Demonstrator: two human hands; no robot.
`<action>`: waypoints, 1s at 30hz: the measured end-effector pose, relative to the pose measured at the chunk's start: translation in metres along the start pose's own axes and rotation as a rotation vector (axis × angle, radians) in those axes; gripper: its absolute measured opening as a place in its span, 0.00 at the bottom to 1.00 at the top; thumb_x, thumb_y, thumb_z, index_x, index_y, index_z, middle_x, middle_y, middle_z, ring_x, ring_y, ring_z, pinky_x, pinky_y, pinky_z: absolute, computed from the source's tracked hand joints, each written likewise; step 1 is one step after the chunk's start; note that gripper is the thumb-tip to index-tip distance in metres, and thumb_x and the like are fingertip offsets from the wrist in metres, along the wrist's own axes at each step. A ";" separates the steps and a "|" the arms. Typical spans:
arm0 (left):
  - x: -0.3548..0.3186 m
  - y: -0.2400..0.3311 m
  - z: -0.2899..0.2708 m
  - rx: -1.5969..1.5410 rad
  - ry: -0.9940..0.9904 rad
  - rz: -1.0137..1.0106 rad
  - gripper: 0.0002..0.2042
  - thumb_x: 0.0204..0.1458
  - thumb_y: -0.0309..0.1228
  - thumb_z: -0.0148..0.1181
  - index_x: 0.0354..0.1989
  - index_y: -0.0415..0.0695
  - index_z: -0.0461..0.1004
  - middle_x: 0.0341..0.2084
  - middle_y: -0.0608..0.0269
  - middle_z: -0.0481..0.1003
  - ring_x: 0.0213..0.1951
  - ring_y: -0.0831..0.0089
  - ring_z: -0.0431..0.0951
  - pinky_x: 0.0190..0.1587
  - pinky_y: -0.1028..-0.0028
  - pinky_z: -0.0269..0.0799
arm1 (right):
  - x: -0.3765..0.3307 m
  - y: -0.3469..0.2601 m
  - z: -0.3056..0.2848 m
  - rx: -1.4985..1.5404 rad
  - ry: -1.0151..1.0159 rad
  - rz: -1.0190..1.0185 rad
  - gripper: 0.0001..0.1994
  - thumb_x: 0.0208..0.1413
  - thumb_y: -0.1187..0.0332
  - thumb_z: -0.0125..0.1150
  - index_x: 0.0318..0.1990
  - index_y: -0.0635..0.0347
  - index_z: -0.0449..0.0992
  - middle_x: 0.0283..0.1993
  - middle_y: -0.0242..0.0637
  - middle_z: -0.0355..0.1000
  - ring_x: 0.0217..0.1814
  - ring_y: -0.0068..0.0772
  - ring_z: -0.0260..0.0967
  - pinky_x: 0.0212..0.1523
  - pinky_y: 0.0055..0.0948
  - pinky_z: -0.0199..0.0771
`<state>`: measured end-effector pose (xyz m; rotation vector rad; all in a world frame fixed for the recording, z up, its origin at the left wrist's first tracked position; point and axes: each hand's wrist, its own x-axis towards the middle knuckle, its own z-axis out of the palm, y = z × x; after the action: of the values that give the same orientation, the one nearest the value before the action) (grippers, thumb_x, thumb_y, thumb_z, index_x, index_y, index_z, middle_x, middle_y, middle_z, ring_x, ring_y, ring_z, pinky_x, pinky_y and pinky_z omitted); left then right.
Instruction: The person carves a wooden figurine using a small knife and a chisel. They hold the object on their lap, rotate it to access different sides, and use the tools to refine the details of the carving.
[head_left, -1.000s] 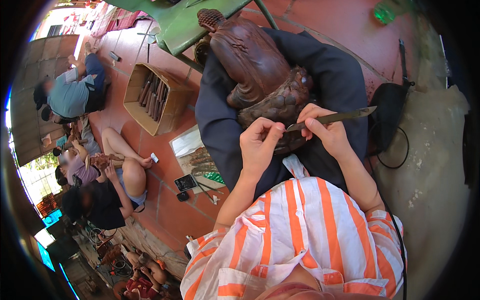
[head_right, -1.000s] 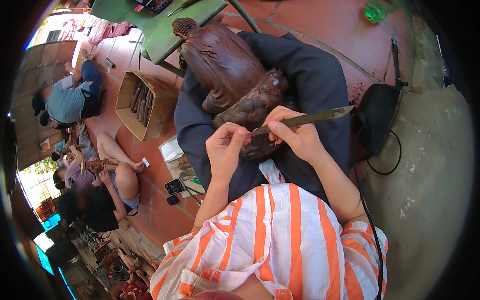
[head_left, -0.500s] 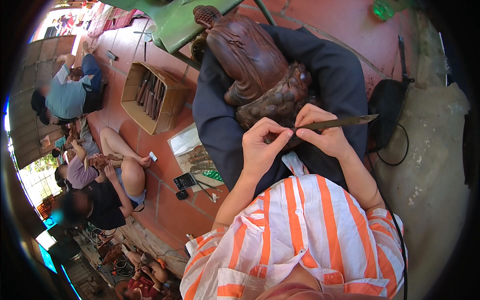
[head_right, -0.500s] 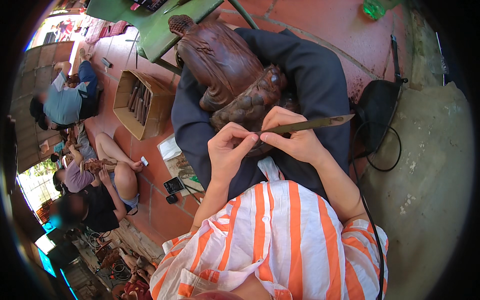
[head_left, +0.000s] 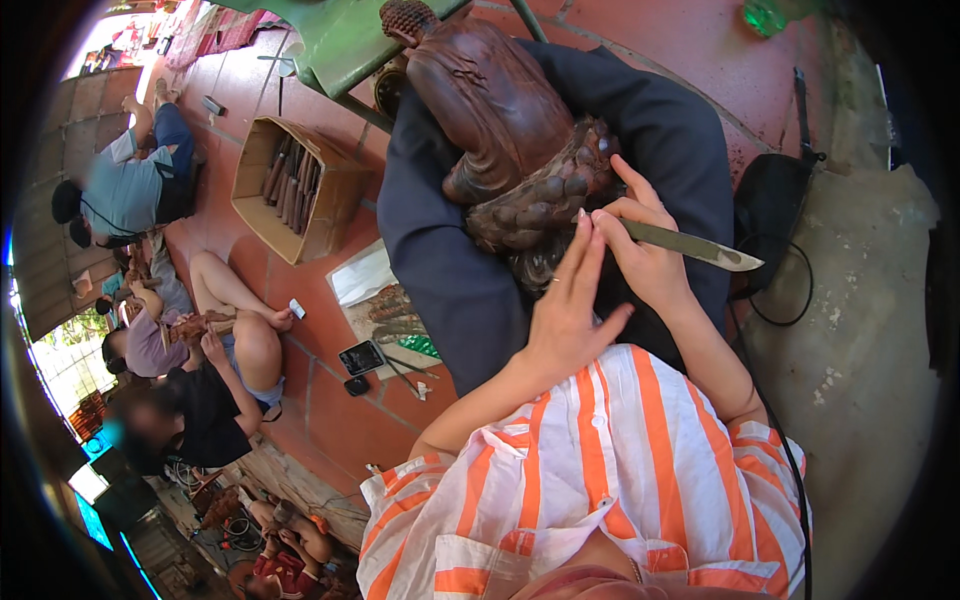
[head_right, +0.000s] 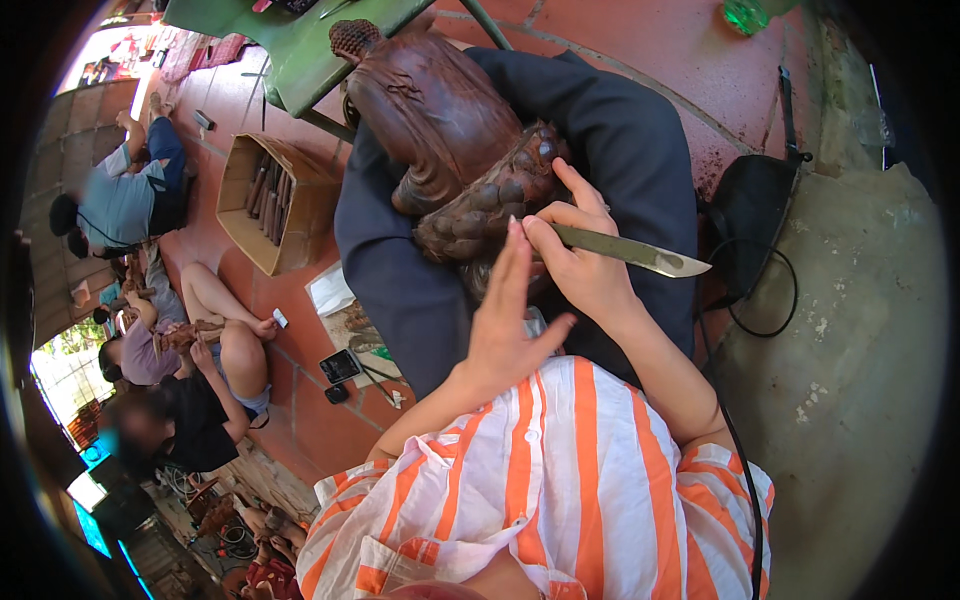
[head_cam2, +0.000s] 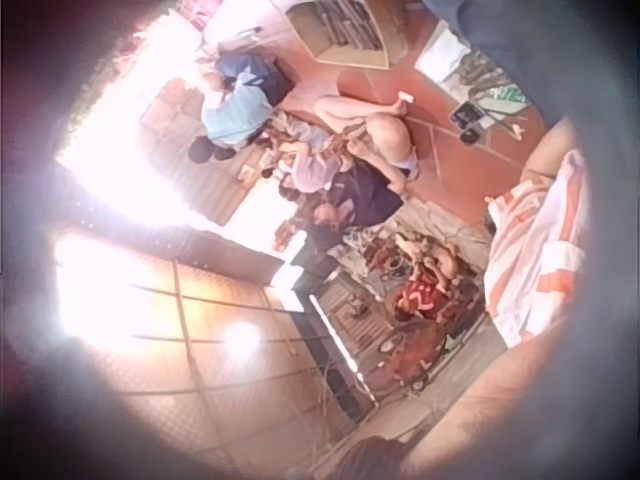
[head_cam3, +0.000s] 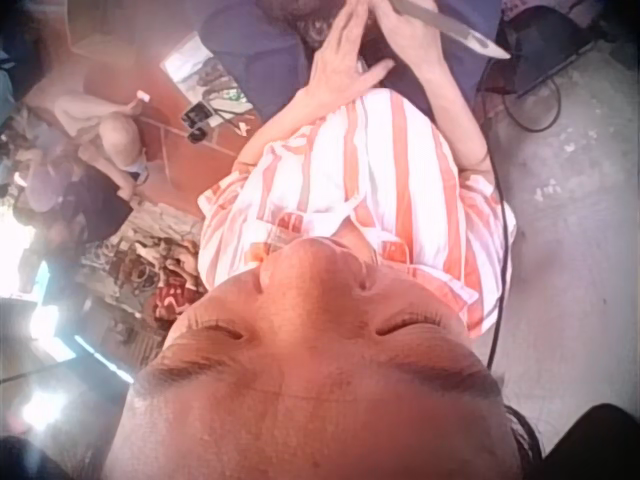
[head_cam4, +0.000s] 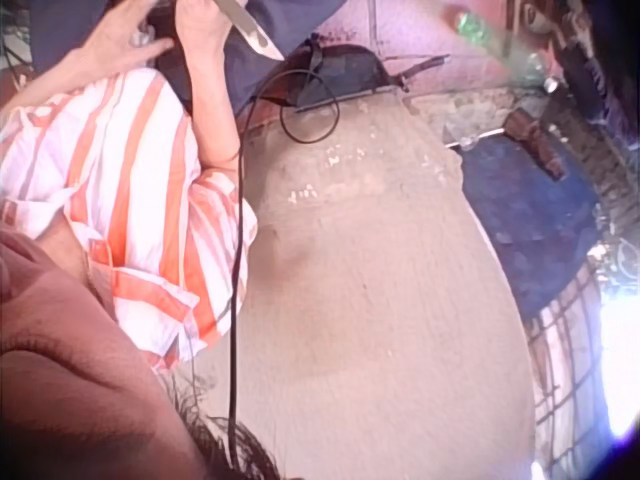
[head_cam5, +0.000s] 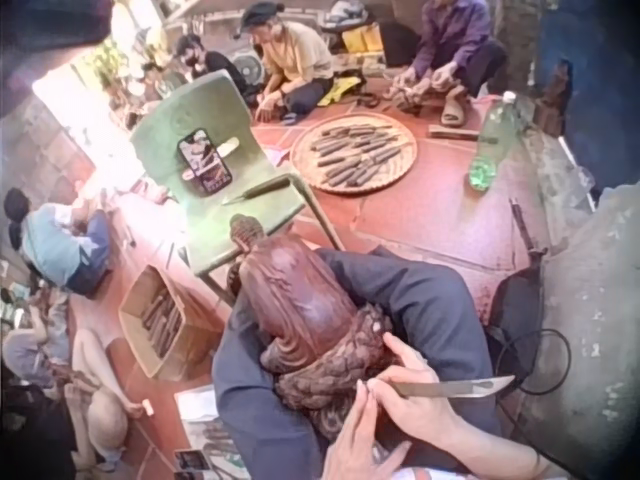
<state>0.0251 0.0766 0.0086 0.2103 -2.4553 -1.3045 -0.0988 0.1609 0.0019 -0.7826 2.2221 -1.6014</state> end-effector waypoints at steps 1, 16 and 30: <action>-0.002 0.000 0.005 -0.016 -0.034 0.009 0.48 0.37 0.22 0.69 0.67 0.37 0.45 0.66 0.38 0.46 0.57 0.50 0.67 0.36 0.75 0.76 | 0.001 -0.001 0.001 0.041 -0.008 0.016 0.08 0.50 0.70 0.59 0.29 0.66 0.78 0.41 0.52 0.72 0.60 0.50 0.63 0.62 0.42 0.56; -0.001 -0.004 0.007 -0.128 -0.122 0.001 0.51 0.37 0.24 0.70 0.68 0.38 0.39 0.67 0.33 0.38 0.66 0.46 0.52 0.48 0.67 0.74 | 0.009 -0.002 -0.003 0.224 -0.071 0.190 0.08 0.48 0.70 0.62 0.30 0.68 0.79 0.61 0.62 0.59 0.66 0.54 0.58 0.63 0.39 0.56; -0.005 -0.013 0.018 -0.241 0.082 0.069 0.52 0.35 0.24 0.71 0.69 0.42 0.41 0.67 0.37 0.35 0.64 0.48 0.56 0.45 0.69 0.75 | 0.011 -0.018 0.013 0.014 -0.026 0.168 0.09 0.50 0.67 0.63 0.33 0.65 0.79 0.62 0.61 0.56 0.67 0.53 0.54 0.64 0.41 0.54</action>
<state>0.0224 0.0847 -0.0126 0.1145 -2.1940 -1.5145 -0.0960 0.1400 0.0156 -0.5926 2.1919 -1.5166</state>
